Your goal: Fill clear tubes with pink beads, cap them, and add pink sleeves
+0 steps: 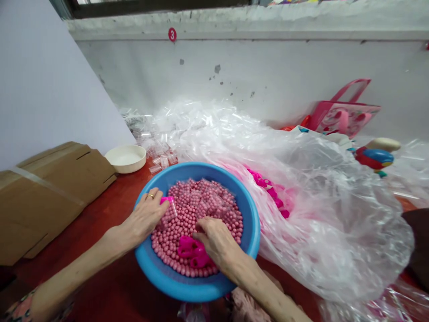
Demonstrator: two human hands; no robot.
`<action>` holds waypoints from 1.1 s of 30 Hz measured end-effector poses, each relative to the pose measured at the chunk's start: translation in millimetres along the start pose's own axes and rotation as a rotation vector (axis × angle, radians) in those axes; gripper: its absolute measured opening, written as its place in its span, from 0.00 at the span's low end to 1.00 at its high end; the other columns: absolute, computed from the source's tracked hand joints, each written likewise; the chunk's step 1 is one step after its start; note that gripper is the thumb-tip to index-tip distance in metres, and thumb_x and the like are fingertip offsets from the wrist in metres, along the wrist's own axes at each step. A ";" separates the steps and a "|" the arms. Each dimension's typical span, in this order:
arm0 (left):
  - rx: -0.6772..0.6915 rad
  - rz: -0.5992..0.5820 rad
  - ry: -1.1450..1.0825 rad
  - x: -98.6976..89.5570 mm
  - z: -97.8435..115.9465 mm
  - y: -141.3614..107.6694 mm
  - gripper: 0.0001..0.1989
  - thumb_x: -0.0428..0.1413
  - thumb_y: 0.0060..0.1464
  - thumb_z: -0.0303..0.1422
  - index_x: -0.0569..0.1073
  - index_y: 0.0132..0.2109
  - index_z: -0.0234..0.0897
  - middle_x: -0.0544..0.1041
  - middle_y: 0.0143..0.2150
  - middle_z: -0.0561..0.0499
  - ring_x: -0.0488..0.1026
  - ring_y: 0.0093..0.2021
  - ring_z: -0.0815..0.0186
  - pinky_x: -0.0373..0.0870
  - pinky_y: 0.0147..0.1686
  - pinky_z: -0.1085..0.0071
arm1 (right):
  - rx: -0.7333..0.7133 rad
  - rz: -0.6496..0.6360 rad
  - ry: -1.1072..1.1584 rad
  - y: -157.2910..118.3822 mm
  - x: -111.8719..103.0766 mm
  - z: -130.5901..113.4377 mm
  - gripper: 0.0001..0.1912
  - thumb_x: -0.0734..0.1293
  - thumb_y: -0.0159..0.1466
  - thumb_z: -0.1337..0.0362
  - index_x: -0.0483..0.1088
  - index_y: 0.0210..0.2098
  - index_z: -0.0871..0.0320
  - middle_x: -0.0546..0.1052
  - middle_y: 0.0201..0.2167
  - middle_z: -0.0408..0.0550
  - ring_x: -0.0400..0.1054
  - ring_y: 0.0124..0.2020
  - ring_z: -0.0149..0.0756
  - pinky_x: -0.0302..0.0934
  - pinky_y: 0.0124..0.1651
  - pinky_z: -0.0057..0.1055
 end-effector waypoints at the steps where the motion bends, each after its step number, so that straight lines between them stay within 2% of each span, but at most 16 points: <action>1: 0.002 -0.002 0.024 -2.7 -0.7 2.0 0.12 0.47 0.55 0.25 0.69 0.45 0.36 0.68 0.47 0.40 0.58 0.55 0.47 0.56 0.50 0.50 | -0.036 -0.006 -0.024 -0.1 6.7 -1.2 0.10 0.60 0.60 0.70 0.69 0.24 0.58 0.74 0.24 0.46 0.68 0.26 0.35 0.62 0.32 0.29; 3: 0.001 0.002 0.056 -10.5 -3.7 7.6 0.10 0.48 0.55 0.26 0.69 0.43 0.36 0.68 0.46 0.42 0.60 0.53 0.49 0.58 0.49 0.52 | -0.120 -0.010 -0.056 -4.6 18.2 -1.9 0.09 0.59 0.60 0.71 0.71 0.31 0.59 0.76 0.31 0.50 0.70 0.32 0.37 0.65 0.38 0.32; 6: 0.000 0.014 0.103 -19.8 -13.7 23.4 0.09 0.46 0.58 0.27 0.70 0.42 0.35 0.69 0.43 0.43 0.63 0.48 0.54 0.62 0.47 0.56 | -0.240 -0.005 -0.081 -17.5 28.9 1.3 0.17 0.58 0.59 0.72 0.69 0.46 0.58 0.74 0.46 0.54 0.68 0.47 0.40 0.64 0.47 0.35; 8: -0.001 0.016 0.130 -19.9 -23.1 39.2 0.10 0.45 0.60 0.26 0.70 0.43 0.34 0.70 0.42 0.44 0.66 0.46 0.57 0.64 0.46 0.58 | -0.282 0.005 -0.099 -23.4 32.8 5.3 0.20 0.57 0.60 0.71 0.66 0.51 0.58 0.72 0.50 0.54 0.66 0.51 0.41 0.65 0.48 0.36; 11: 0.010 -0.013 0.164 -11.0 -33.7 63.5 0.08 0.50 0.59 0.29 0.70 0.45 0.32 0.72 0.43 0.47 0.71 0.42 0.61 0.69 0.43 0.59 | -0.299 0.033 -0.117 -22.7 37.1 9.7 0.19 0.52 0.63 0.70 0.65 0.50 0.62 0.73 0.48 0.57 0.67 0.48 0.41 0.67 0.46 0.38; 13: 0.039 -0.053 0.177 -2.5 -34.9 74.2 0.11 0.53 0.58 0.32 0.70 0.47 0.33 0.73 0.45 0.47 0.72 0.42 0.62 0.71 0.41 0.59 | -0.296 0.056 -0.116 -18.3 39.7 10.4 0.18 0.50 0.64 0.72 0.67 0.44 0.61 0.74 0.41 0.56 0.69 0.42 0.39 0.68 0.42 0.36; 15: 0.078 -0.096 0.181 4.5 -32.1 78.2 0.12 0.53 0.58 0.33 0.70 0.48 0.34 0.73 0.47 0.46 0.73 0.42 0.61 0.72 0.40 0.59 | -0.292 0.078 -0.116 -13.6 41.8 9.8 0.17 0.49 0.64 0.73 0.68 0.38 0.60 0.74 0.34 0.54 0.68 0.36 0.38 0.68 0.40 0.34; 19: 0.103 -0.153 0.185 10.3 -27.4 76.2 0.13 0.53 0.58 0.33 0.69 0.49 0.34 0.72 0.48 0.46 0.73 0.43 0.61 0.72 0.41 0.58 | -0.299 0.103 -0.133 -8.3 44.2 8.5 0.11 0.56 0.60 0.73 0.68 0.36 0.61 0.73 0.34 0.54 0.67 0.36 0.41 0.66 0.44 0.42; 22: 0.064 -0.174 0.190 10.4 -29.3 77.0 0.13 0.53 0.58 0.33 0.69 0.49 0.34 0.72 0.49 0.46 0.73 0.44 0.61 0.72 0.42 0.58 | -0.315 0.105 -0.132 -11.9 46.5 11.5 0.14 0.58 0.57 0.74 0.67 0.41 0.62 0.74 0.36 0.54 0.67 0.36 0.41 0.65 0.45 0.42; 25: 0.015 -0.186 0.175 9.8 -31.2 79.8 0.13 0.53 0.58 0.33 0.69 0.50 0.34 0.72 0.49 0.45 0.73 0.44 0.60 0.72 0.41 0.58 | -0.325 0.107 -0.116 -22.1 51.3 18.9 0.22 0.55 0.60 0.73 0.58 0.54 0.63 0.74 0.40 0.53 0.68 0.40 0.38 0.64 0.46 0.35; 28: -0.014 -0.199 0.124 8.6 -30.4 80.6 0.13 0.53 0.58 0.34 0.69 0.50 0.34 0.72 0.48 0.45 0.73 0.44 0.60 0.72 0.41 0.58 | -0.288 0.114 -0.107 -28.5 57.2 27.3 0.23 0.54 0.64 0.69 0.53 0.58 0.61 0.74 0.44 0.53 0.67 0.45 0.38 0.62 0.48 0.34; 30: -0.028 -0.198 0.067 6.6 -29.1 80.2 0.13 0.53 0.58 0.34 0.69 0.49 0.34 0.72 0.49 0.45 0.72 0.45 0.60 0.71 0.43 0.57 | -0.244 0.112 -0.102 -25.8 58.9 29.6 0.19 0.54 0.64 0.67 0.58 0.55 0.59 0.74 0.45 0.53 0.67 0.45 0.39 0.62 0.47 0.33; 33: -0.062 -0.173 -0.048 1.3 -27.8 80.1 0.13 0.53 0.58 0.34 0.70 0.49 0.34 0.73 0.48 0.46 0.72 0.44 0.60 0.71 0.42 0.57 | -0.148 0.097 -0.090 -13.4 55.2 25.9 0.11 0.56 0.64 0.66 0.67 0.40 0.57 0.76 0.32 0.48 0.68 0.31 0.36 0.61 0.36 0.29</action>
Point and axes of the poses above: each hand's wrist, its own y-axis towards the middle knuckle, its own x-axis out of the palm, z = x × y, the point moved 3 cm from there along y, towards the middle knuckle
